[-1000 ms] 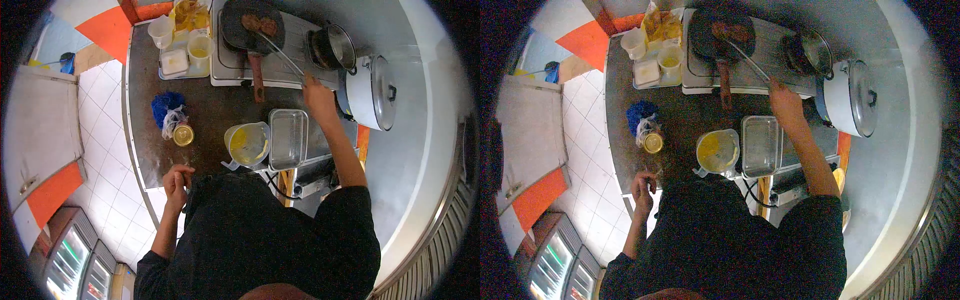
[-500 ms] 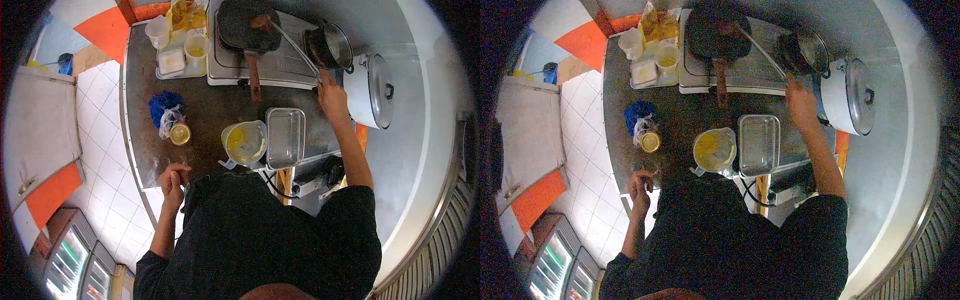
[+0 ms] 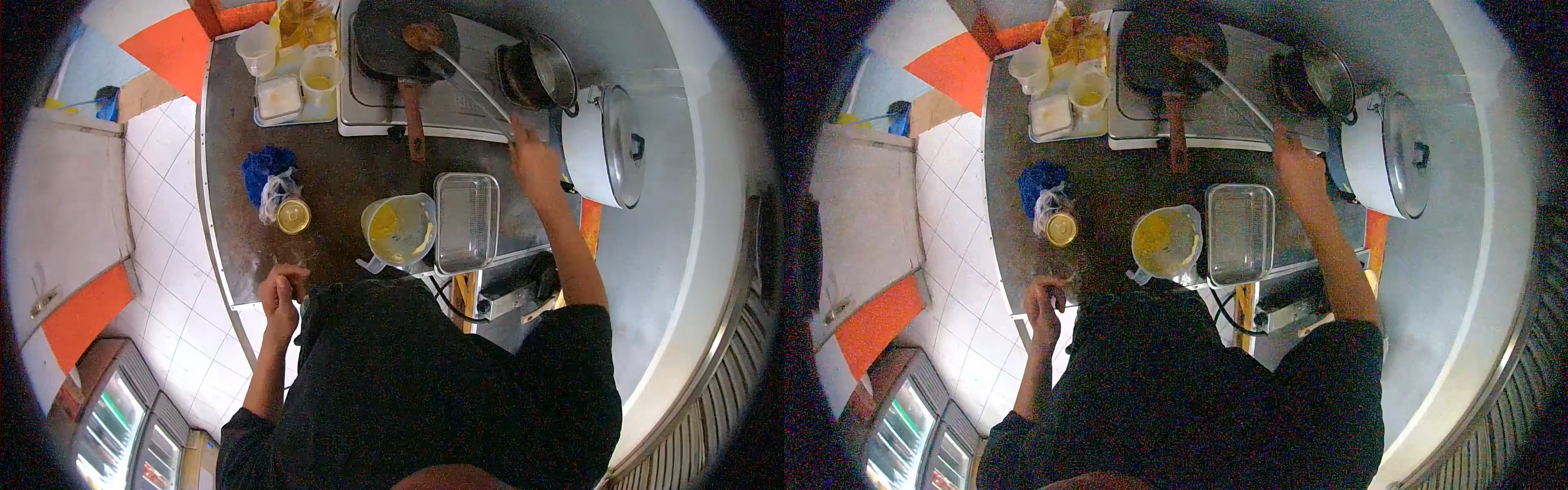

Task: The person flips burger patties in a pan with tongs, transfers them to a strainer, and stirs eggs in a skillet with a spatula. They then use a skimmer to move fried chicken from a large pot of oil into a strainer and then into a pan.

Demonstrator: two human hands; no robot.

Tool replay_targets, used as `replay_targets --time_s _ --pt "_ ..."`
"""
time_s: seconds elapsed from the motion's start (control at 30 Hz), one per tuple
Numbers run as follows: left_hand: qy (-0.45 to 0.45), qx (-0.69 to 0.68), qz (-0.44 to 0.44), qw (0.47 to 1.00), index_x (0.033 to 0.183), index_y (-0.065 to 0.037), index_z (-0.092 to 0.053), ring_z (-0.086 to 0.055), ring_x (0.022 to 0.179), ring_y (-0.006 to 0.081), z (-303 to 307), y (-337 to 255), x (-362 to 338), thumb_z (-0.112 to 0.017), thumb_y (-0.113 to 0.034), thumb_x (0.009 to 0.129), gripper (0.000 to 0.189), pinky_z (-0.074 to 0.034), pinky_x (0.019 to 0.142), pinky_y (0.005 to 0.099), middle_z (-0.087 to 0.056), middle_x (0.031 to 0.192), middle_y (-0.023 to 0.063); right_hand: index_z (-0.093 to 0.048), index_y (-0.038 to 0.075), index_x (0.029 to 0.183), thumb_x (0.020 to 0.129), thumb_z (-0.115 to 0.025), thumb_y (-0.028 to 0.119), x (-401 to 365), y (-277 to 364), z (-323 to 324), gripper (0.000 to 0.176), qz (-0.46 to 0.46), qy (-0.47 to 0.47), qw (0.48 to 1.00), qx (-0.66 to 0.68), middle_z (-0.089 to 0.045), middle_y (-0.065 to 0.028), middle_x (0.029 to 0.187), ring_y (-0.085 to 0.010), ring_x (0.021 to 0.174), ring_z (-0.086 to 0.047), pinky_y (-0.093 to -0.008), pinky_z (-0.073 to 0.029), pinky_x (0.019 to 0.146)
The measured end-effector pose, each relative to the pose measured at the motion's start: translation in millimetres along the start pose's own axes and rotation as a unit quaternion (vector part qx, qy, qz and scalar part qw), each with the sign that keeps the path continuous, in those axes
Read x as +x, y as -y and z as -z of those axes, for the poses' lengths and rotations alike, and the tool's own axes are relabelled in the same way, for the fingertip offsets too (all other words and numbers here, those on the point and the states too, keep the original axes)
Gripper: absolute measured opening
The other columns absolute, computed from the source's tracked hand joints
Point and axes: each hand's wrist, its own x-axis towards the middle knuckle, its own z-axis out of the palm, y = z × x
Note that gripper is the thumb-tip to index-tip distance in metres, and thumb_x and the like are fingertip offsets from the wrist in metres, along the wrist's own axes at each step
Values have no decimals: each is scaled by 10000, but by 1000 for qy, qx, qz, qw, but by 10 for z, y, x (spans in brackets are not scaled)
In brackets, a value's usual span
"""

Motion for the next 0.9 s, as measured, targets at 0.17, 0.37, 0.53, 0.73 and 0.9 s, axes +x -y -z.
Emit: replay_targets --time_s 0.17,0.37,0.53,0.73,0.9 --pt "10 -13 9 1000 950 -3 -636 -467 526 84 -3 10 14 -367 -464 1040 542 -355 482 247 -539 658 31 -441 88 1398 897 -547 126 319 -77 -97 513 26 2 997 -68 -665 -188 997 -371 687 -679 -460 -559 595" --pt "-6 -9 6 1000 941 -5 -635 -453 504 83 62 35 -15 -359 -475 1039 554 -347 474 248 -518 625 15 -465 71 1378 899 -580 141 300 -95 6 497 22 -12 999 22 -676 -185 986 -379 728 -679 -468 -556 657" --pt "-11 -14 11 1000 940 -5 -637 -456 511 83 86 54 -18 -359 -461 1042 544 -351 477 249 -508 628 18 -529 69 1334 885 -647 145 171 -98 151 470 -32 -13 988 152 -687 -203 954 -371 790 -685 -437 -538 690" --pt "-5 -18 -1 1000 947 -1 -640 -462 522 85 58 94 19 -360 -439 1048 529 -352 482 253 -519 647 29 -598 54 1266 871 -681 134 138 -232 204 412 -91 33 950 296 -692 -216 914 -347 786 -692 -390 -528 679" --pt "1 -14 8 1000 949 -3 -641 -460 520 84 45 95 18 -368 -448 1044 531 -350 482 252 -530 654 31 -589 46 1271 882 -660 146 112 -189 143 408 -57 -1 971 233 -690 -222 933 -365 765 -692 -408 -531 686"
